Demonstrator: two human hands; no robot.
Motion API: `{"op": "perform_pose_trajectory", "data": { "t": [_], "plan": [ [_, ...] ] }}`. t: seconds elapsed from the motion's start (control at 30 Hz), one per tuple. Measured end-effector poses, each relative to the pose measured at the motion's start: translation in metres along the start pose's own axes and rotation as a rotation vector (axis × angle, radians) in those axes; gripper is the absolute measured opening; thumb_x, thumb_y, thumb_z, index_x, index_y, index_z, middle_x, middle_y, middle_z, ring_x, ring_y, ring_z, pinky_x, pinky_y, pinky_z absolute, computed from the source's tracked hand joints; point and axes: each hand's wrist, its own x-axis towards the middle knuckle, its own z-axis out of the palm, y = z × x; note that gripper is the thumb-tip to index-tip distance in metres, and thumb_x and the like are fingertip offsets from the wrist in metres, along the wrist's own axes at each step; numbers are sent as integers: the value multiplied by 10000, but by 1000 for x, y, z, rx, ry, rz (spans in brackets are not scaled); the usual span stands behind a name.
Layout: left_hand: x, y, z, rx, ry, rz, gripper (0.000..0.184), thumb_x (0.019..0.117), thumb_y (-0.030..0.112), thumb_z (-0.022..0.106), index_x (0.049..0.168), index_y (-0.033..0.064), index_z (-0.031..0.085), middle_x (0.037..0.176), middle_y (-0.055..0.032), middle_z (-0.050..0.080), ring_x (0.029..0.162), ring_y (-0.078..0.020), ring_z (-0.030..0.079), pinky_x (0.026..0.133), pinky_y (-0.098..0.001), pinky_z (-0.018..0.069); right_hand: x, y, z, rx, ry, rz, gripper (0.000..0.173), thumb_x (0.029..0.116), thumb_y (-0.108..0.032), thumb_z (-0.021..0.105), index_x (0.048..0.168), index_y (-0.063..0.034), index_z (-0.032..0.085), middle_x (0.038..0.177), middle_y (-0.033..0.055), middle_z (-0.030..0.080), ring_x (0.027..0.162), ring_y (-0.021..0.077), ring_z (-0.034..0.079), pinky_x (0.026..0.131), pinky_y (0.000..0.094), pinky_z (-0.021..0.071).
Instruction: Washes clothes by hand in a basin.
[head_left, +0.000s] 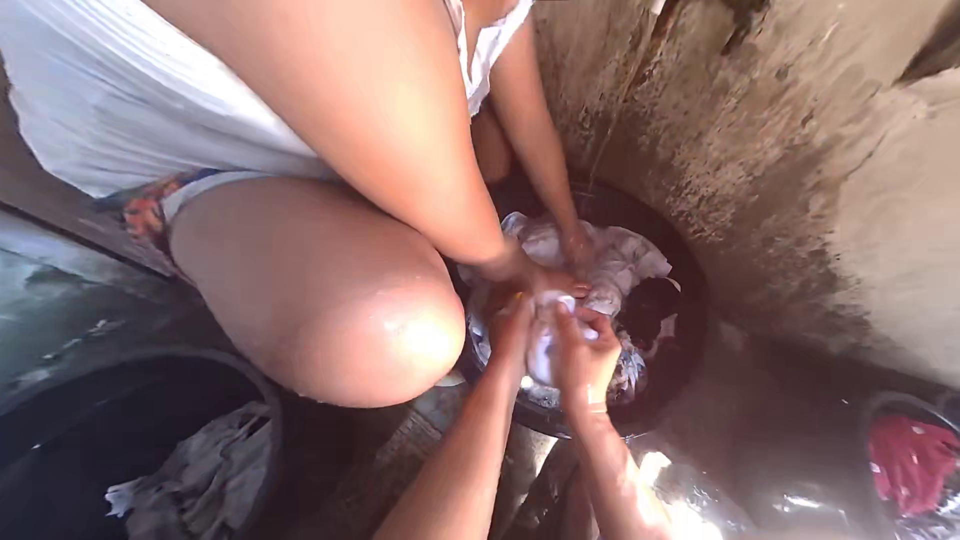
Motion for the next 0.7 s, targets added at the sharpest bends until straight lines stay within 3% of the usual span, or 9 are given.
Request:
{"op": "perform_pose_trajectory", "data": {
  "t": [0.1, 0.17, 0.23, 0.3, 0.37, 0.47, 0.53, 0.6, 0.7],
  "plan": [
    [-19, -15, -1, -32, -54, -2, 323, 1085, 145, 490, 1334, -44, 569, 1236, -182, 630, 1099, -191, 597, 978, -361, 492, 32, 15, -5, -434, -31, -310, 284, 1018, -206, 614, 995, 50, 734, 865, 173, 725, 772, 249, 700, 751, 444, 578],
    [-38, 2, -13, -41, -27, -103, 321, 1075, 272, 527, 1239, 11, 616, 1010, -130, 635, 838, -173, 584, 714, -369, 505, 88, 32, -36, -762, -59, -82, 457, 1102, -316, 448, 1126, 61, 706, 1015, 280, 714, 982, 435, 691, 891, 628, 520],
    [-28, 3, -24, -22, 76, -69, 348, 1092, 309, 504, 1181, -8, 616, 879, -119, 599, 706, -179, 545, 637, -382, 487, 126, 48, -69, -920, 16, 95, 586, 1122, -420, 344, 1210, 54, 677, 1154, 322, 689, 1116, 505, 655, 954, 692, 476],
    [-13, -21, -21, 159, 110, 8, 407, 1126, 294, 403, 1227, -51, 593, 894, -181, 622, 726, -256, 589, 684, -449, 515, 125, 74, -85, -939, 128, 134, 639, 1122, -462, 277, 1274, 50, 627, 1265, 326, 636, 1179, 498, 622, 967, 678, 475],
    [-13, -32, -5, 489, 9, 78, 419, 1115, 221, 412, 1241, -129, 603, 1048, -307, 674, 960, -407, 681, 904, -577, 533, 108, 112, -85, -1010, 94, 102, 577, 1121, -419, 284, 1447, 1, 506, 1470, 313, 482, 1325, 488, 519, 1049, 646, 457],
    [-42, 80, 11, 1029, -536, -156, 307, 1102, 115, 437, 1263, -98, 590, 1262, -260, 640, 1178, -347, 602, 1031, -428, 456, 74, 154, -55, -1255, -122, 122, 629, 1090, -324, 371, 1636, -51, 216, 1636, 321, 238, 1456, 509, 355, 1133, 630, 355],
    [-40, 93, 18, 1099, -680, -170, 280, 1069, 62, 504, 1293, -91, 577, 1305, -245, 633, 1223, -340, 592, 1059, -410, 446, 68, 156, -38, -1368, -281, 208, 696, 1078, -341, 386, 1654, -64, 110, 1672, 303, 151, 1494, 487, 302, 1167, 613, 311],
    [-15, 16, 15, 1046, -719, -74, 383, 1070, 99, 485, 1363, -143, 538, 1389, -309, 579, 1329, -430, 530, 1126, -509, 383, 78, 152, -42, -1426, -495, 258, 674, 1088, -294, 384, 1640, -13, 120, 1658, 321, 174, 1462, 488, 360, 1143, 603, 352],
    [24, -49, 7, 989, -557, -235, 417, 1099, 213, 454, 1349, -101, 570, 1402, -298, 563, 1360, -418, 507, 1160, -524, 361, 115, 136, -53, -1377, -968, 372, 498, 1084, -131, 464, 1535, 62, 383, 1573, 303, 394, 1458, 450, 397, 1199, 575, 312]
  ]
}}
